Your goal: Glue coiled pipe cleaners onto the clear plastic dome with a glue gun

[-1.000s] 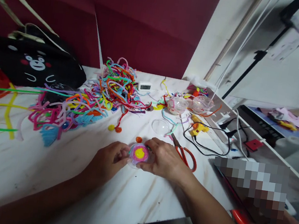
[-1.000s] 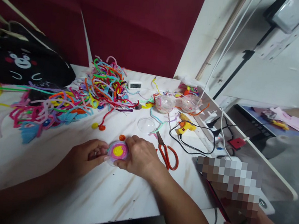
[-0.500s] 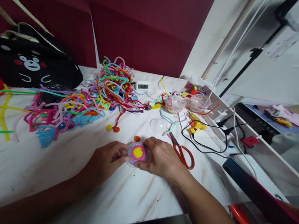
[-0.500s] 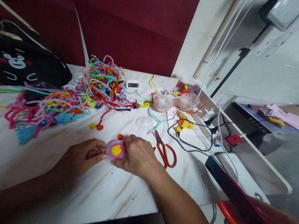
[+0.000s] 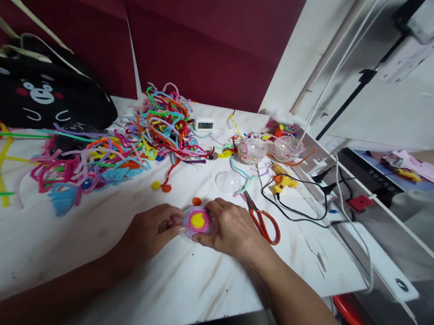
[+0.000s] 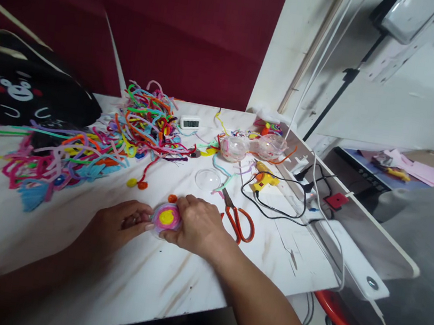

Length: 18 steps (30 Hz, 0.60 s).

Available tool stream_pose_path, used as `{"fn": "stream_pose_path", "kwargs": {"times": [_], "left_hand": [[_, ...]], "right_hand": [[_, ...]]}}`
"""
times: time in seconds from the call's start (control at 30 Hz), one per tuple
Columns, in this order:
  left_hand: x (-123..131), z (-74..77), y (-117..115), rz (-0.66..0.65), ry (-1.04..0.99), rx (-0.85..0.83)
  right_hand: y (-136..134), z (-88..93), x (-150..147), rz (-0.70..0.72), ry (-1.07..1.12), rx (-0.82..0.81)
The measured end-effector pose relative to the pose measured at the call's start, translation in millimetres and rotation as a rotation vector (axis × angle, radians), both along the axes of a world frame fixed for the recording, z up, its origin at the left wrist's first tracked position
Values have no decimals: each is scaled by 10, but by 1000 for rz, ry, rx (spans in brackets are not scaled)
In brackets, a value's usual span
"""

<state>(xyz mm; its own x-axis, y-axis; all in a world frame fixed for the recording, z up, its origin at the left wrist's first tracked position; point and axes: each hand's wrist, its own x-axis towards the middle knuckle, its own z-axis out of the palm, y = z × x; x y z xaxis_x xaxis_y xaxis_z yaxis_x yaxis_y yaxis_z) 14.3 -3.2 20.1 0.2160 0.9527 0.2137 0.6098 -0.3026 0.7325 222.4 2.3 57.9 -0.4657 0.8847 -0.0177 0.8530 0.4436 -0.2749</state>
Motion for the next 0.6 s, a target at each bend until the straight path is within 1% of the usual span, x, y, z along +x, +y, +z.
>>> {"fn": "stream_pose_path", "kwargs": {"times": [0.13, 0.3, 0.47, 0.6], "left_hand": [[5, 12, 7, -1, -7, 4], [-9, -24, 30, -20, 2, -3], [-32, -40, 58, -67, 27, 47], [-49, -54, 73, -46, 37, 12]], "right_hand": [[0, -13, -1, 2, -4, 2], [-3, -14, 5, 2, -11, 19], [-4, -14, 13, 8, 1, 27], [0, -16, 19, 24, 12, 19]]}}
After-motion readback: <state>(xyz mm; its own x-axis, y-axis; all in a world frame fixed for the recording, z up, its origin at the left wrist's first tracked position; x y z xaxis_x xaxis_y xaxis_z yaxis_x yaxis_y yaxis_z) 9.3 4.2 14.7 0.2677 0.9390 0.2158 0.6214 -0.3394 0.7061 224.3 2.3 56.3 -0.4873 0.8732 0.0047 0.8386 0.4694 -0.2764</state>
